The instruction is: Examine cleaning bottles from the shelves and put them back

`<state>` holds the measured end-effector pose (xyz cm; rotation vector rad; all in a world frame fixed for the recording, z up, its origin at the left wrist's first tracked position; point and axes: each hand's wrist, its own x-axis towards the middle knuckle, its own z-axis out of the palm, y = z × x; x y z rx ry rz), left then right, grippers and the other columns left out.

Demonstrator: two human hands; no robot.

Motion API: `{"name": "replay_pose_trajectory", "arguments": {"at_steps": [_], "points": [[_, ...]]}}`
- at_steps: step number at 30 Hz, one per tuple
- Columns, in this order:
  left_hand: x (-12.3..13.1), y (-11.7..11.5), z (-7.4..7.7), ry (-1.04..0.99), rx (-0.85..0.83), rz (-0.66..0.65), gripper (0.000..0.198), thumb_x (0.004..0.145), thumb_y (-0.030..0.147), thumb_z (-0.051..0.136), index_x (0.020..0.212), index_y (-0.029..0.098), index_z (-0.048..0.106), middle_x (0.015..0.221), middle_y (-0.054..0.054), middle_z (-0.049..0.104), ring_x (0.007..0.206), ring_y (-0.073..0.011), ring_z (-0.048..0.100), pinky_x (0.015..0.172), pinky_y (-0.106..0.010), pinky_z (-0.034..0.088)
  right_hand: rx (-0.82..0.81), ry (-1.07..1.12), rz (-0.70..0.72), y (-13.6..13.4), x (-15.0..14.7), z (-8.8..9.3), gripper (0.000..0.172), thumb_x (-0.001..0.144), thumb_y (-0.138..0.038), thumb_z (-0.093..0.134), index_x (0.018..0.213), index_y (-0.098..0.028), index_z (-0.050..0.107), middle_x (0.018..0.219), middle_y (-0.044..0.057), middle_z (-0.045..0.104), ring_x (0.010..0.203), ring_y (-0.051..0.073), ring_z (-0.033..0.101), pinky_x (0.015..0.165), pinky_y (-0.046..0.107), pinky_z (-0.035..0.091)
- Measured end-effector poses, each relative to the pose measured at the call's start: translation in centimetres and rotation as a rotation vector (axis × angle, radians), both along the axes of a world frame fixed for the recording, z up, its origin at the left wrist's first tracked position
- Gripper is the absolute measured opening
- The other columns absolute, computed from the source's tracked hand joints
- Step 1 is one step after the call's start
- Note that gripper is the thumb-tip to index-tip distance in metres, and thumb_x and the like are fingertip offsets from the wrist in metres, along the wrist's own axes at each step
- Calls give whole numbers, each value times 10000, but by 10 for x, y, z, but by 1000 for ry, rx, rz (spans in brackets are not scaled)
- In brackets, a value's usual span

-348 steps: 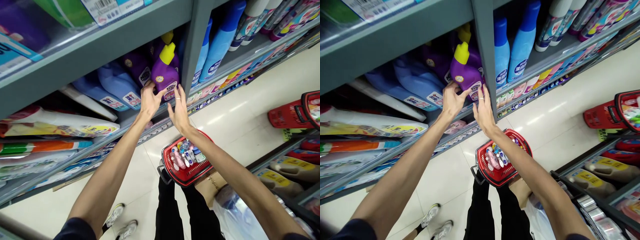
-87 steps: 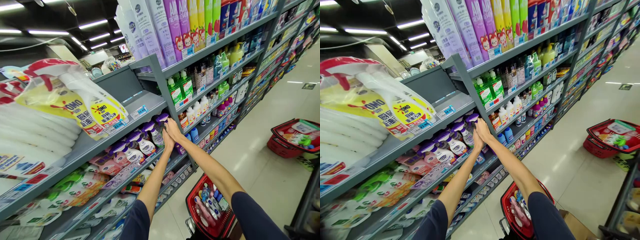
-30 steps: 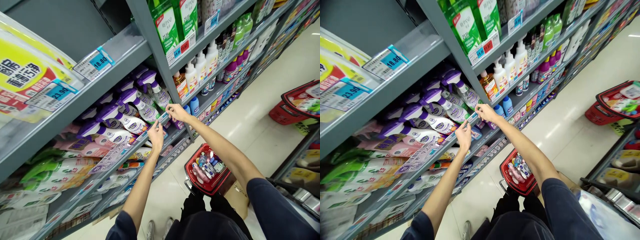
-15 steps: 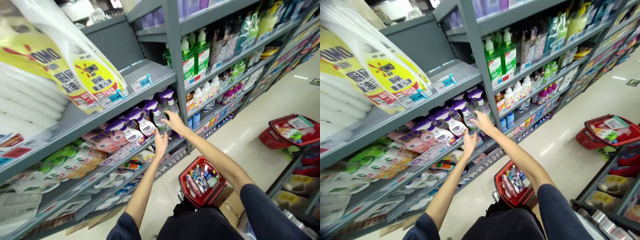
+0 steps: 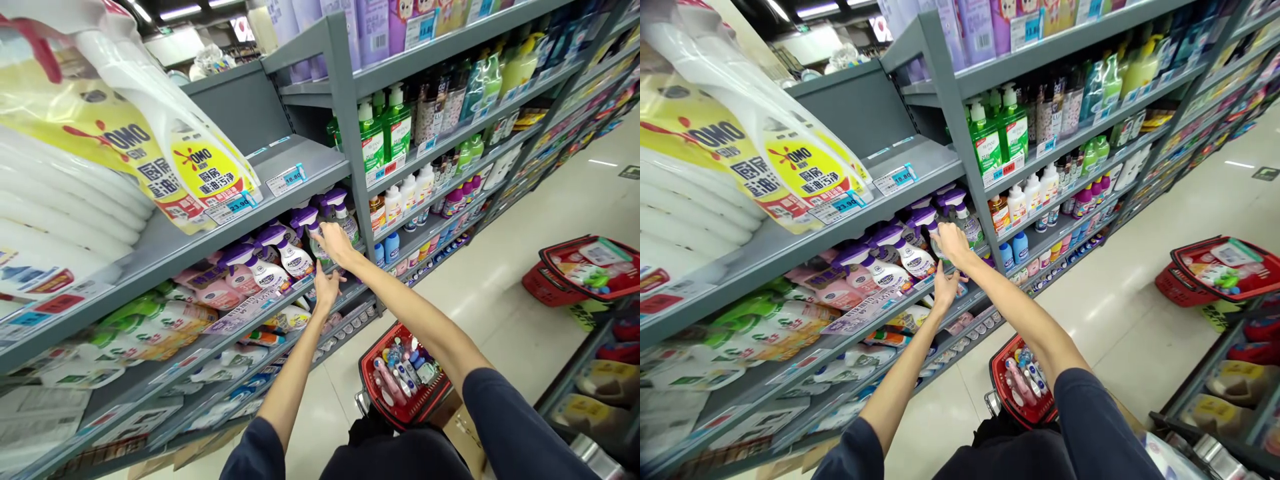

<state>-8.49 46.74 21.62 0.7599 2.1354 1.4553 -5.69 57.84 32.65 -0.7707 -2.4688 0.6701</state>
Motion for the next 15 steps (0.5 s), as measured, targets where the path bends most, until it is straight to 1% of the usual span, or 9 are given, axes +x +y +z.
{"name": "replay_pose_trajectory", "arguments": {"at_steps": [6,9,11,12,13,14,15], "points": [[-5,3,-4,-22,-7,-27,850,945,181,540,1623,43,45,821,-80,779,337,-109,529,382,-220,428,9,-22,27,9,2,2,262,1043,-353,530,1123,-139,657,1133,174,715,1022,275,703,874,334,529],[-8,3,1,-8,-1,-26,799,931,167,541,1609,52,133,804,-79,772,356,-116,557,405,-220,448,-3,-16,17,10,1,9,251,1040,-332,533,1128,-134,660,1116,177,727,1017,276,710,875,326,536],[-7,-2,5,6,12,-24,733,935,183,535,1582,63,210,799,-76,765,361,-117,561,405,-219,444,-6,7,-12,2,7,7,302,1049,-348,514,1221,-127,627,1187,181,714,1078,267,698,921,317,532],[-5,-7,5,18,27,-27,691,944,207,531,1564,80,253,793,-67,759,364,-116,559,404,-216,439,-10,58,-24,-5,13,1,357,1055,-368,499,1300,-124,584,1267,182,687,1132,257,680,966,312,521],[-2,-14,2,31,47,-30,645,955,247,527,1542,104,300,776,-53,750,362,-113,549,399,-214,428,-23,132,-30,-15,24,-11,417,1060,-395,483,1378,-129,527,1355,175,645,1186,241,658,1017,308,502],[2,-24,-6,40,64,-39,600,966,300,523,1515,132,349,756,-37,737,363,-112,539,396,-212,418,-49,212,-35,-26,38,-30,465,1064,-417,461,1443,-147,467,1437,157,593,1230,219,635,1065,299,478],[7,-36,-19,40,68,-53,562,975,363,517,1486,163,395,737,-23,724,366,-110,529,393,-209,409,-96,290,-20,-40,57,-55,479,1066,-436,444,1475,-186,436,1485,121,560,1253,195,622,1100,287,457]]}}
